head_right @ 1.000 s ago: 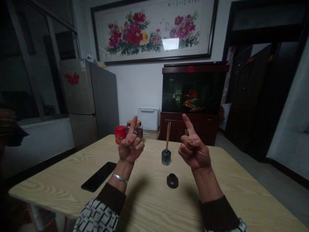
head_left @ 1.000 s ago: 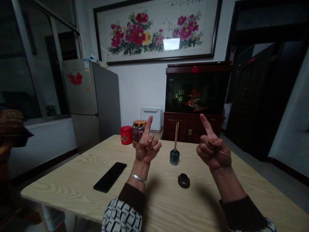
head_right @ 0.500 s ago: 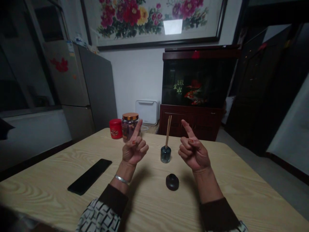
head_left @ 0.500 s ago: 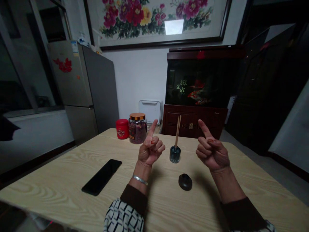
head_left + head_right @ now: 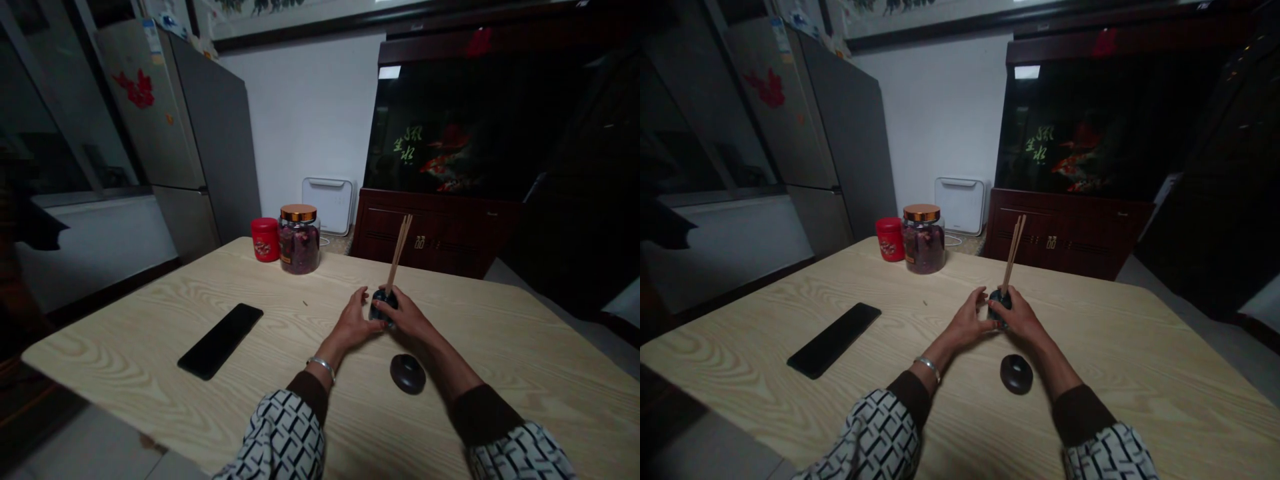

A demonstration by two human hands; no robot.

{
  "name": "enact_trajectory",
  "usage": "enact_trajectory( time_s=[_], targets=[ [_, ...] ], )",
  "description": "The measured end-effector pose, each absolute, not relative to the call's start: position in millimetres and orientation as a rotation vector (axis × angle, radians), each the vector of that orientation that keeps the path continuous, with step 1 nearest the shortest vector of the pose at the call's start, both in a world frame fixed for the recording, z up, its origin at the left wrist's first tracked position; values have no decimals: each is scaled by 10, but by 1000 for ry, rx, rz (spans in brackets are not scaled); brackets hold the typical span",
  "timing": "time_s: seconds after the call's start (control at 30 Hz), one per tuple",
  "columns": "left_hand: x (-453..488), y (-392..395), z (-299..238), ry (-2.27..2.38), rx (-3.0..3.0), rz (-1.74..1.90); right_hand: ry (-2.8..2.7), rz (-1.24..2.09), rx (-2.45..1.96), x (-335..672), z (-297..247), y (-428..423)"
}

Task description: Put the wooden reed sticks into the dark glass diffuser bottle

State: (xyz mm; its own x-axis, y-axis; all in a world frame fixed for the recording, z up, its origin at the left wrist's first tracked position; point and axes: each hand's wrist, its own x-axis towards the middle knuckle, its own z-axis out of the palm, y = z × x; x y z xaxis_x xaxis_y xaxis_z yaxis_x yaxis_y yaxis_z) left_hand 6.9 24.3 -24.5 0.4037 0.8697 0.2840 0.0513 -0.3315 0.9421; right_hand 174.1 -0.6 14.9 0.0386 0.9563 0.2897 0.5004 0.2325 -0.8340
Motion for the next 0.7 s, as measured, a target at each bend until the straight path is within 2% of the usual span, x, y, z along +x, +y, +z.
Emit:
enact_trajectory(
  time_s=[0.23, 0.47, 0.57, 0.7],
  targets=[
    [125, 140, -106, 738, 1794, 1010, -1430, 636, -1284, 1494, 272, -134],
    [86, 118, -127, 708, 1800, 996, -1061, 502, -1015, 1853, 1117, -190],
    [74, 116, -124, 695, 1789, 1000, -1231, 512, -1385, 2361, 1205, -406],
    [78, 109, -127, 687, 1747, 1008, -1646, 66, -2210, 2765, 646, -897]
  ],
)
